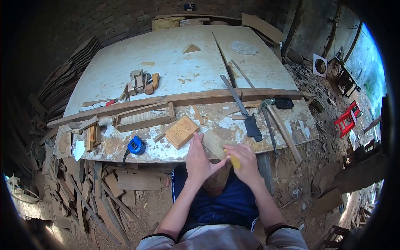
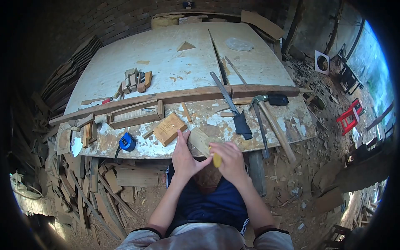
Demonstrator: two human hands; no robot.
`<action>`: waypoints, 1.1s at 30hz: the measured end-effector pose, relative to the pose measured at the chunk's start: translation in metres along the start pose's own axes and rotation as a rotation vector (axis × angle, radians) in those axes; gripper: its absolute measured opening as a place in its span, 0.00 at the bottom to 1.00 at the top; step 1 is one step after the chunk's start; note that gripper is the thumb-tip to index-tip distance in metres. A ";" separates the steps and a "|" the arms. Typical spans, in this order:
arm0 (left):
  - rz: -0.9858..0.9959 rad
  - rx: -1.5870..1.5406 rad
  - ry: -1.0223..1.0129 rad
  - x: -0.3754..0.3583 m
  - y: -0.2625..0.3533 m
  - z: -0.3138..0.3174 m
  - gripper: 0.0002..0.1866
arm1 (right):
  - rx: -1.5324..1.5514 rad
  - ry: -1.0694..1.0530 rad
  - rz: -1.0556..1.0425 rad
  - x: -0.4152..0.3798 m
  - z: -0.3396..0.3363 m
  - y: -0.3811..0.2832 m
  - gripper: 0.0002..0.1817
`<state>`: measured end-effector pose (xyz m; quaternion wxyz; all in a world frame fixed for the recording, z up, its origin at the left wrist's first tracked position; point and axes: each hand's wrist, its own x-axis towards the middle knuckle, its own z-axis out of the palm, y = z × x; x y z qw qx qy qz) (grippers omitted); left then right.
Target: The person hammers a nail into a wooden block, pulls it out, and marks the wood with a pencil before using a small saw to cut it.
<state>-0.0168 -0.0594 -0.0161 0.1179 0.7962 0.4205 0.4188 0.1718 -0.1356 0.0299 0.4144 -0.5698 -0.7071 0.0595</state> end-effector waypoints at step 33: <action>0.076 -0.194 -0.092 0.032 0.027 -0.022 0.81 | 0.270 0.199 0.167 -0.024 0.000 -0.010 0.05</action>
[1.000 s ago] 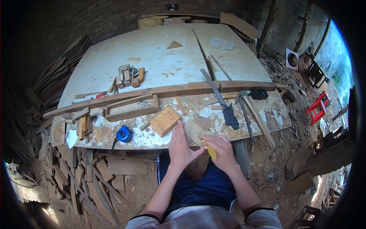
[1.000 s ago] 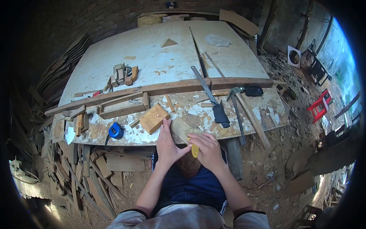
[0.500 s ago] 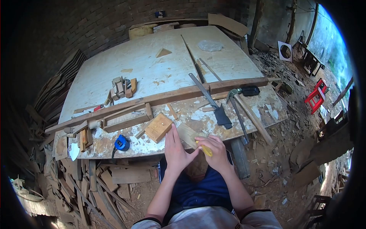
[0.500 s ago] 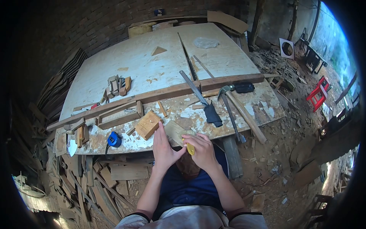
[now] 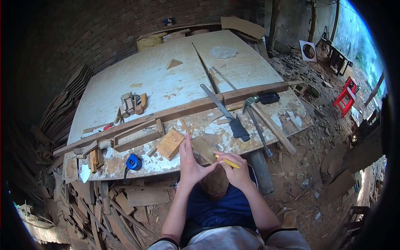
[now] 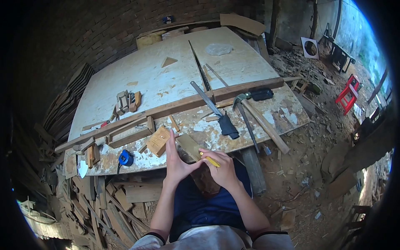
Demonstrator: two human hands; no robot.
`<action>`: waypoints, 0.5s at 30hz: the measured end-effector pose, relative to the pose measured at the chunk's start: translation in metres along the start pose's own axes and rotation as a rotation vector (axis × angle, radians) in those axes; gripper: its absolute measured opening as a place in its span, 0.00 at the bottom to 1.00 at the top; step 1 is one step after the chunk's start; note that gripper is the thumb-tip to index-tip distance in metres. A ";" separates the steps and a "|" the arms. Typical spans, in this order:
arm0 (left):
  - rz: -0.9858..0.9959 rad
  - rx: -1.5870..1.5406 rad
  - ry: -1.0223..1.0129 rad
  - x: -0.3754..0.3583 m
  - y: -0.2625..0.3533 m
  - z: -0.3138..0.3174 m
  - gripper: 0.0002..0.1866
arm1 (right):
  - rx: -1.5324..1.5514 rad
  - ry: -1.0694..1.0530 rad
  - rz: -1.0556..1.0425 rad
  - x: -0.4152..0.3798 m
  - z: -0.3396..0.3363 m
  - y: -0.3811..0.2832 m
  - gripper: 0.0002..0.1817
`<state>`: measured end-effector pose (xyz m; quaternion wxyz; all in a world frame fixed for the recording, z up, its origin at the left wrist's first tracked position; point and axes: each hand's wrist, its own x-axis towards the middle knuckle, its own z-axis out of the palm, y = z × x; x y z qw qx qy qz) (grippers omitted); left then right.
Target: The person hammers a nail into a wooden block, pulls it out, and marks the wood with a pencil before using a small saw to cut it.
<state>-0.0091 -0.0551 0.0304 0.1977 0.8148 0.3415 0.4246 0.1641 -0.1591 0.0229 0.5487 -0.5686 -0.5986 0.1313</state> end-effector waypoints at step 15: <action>-0.032 -0.299 -0.204 -0.001 -0.019 0.023 0.59 | 0.126 0.082 0.100 -0.010 0.013 0.004 0.07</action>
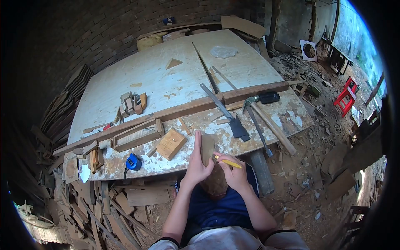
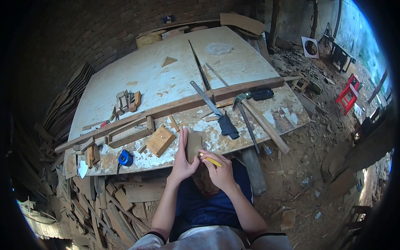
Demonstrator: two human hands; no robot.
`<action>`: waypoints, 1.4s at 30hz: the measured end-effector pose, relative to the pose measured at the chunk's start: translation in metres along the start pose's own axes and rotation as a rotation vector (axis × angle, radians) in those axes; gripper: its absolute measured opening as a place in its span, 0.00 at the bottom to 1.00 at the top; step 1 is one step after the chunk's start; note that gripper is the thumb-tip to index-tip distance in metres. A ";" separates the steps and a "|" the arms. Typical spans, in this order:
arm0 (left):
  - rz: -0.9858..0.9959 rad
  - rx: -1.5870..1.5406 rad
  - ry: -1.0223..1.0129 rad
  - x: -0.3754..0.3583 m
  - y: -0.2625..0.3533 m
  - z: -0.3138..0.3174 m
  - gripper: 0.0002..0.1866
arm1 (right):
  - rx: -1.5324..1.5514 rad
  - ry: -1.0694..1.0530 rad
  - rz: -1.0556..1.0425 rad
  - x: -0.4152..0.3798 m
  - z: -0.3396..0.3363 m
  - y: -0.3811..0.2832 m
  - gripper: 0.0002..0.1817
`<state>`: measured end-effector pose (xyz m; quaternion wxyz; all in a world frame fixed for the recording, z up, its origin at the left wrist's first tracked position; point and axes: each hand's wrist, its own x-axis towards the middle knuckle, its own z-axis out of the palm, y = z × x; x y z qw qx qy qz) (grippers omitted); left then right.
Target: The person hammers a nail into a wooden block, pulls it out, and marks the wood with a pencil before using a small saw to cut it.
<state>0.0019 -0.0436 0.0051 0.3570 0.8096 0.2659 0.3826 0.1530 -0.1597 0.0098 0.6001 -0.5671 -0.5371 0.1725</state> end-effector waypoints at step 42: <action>-0.176 -0.059 0.319 -0.009 -0.014 -0.001 0.47 | -0.402 -0.185 -0.414 0.039 0.021 -0.039 0.07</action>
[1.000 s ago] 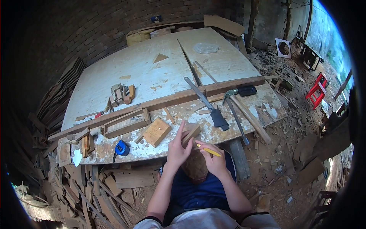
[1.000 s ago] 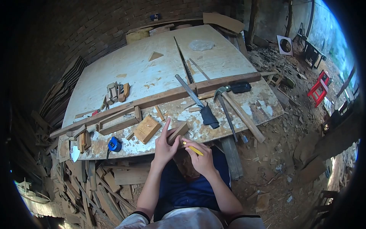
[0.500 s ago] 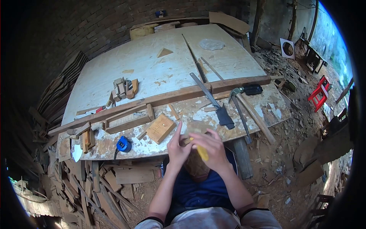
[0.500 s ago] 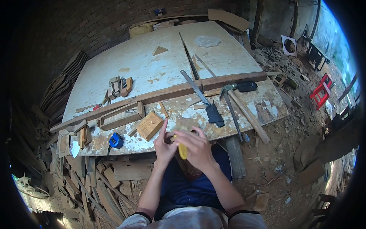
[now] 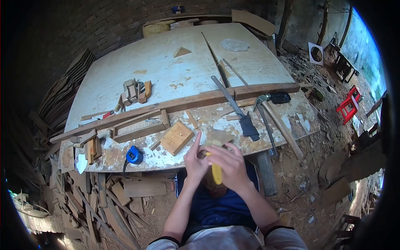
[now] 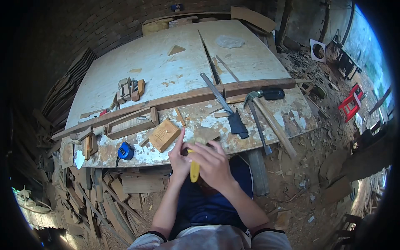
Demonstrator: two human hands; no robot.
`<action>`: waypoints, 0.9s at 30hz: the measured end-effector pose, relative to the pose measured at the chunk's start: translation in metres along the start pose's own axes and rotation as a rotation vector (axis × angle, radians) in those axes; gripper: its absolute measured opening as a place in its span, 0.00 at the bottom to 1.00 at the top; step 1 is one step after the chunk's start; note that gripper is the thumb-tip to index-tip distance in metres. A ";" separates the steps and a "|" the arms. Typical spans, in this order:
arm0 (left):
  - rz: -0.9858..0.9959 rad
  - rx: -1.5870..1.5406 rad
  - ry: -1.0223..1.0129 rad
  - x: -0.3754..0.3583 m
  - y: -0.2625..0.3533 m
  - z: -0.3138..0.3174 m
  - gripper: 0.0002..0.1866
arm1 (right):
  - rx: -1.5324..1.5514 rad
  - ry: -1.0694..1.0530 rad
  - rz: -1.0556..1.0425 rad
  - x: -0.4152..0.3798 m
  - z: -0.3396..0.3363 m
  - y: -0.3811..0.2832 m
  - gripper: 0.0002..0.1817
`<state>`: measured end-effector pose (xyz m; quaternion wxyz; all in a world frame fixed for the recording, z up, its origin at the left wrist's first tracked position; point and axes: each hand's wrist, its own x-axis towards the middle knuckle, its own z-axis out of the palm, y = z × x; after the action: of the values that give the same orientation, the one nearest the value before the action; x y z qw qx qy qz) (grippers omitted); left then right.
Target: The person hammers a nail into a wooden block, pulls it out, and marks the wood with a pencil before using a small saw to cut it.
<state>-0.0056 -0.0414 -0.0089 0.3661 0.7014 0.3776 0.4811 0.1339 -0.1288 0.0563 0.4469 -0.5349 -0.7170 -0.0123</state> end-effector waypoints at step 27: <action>-0.006 0.044 0.026 0.004 0.000 -0.001 0.50 | 0.089 0.038 0.085 -0.007 0.002 0.014 0.08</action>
<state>-0.0058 -0.0372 -0.0072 0.3471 0.7019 0.3948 0.4807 0.1439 -0.1274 0.0440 0.4839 -0.5441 -0.6848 0.0282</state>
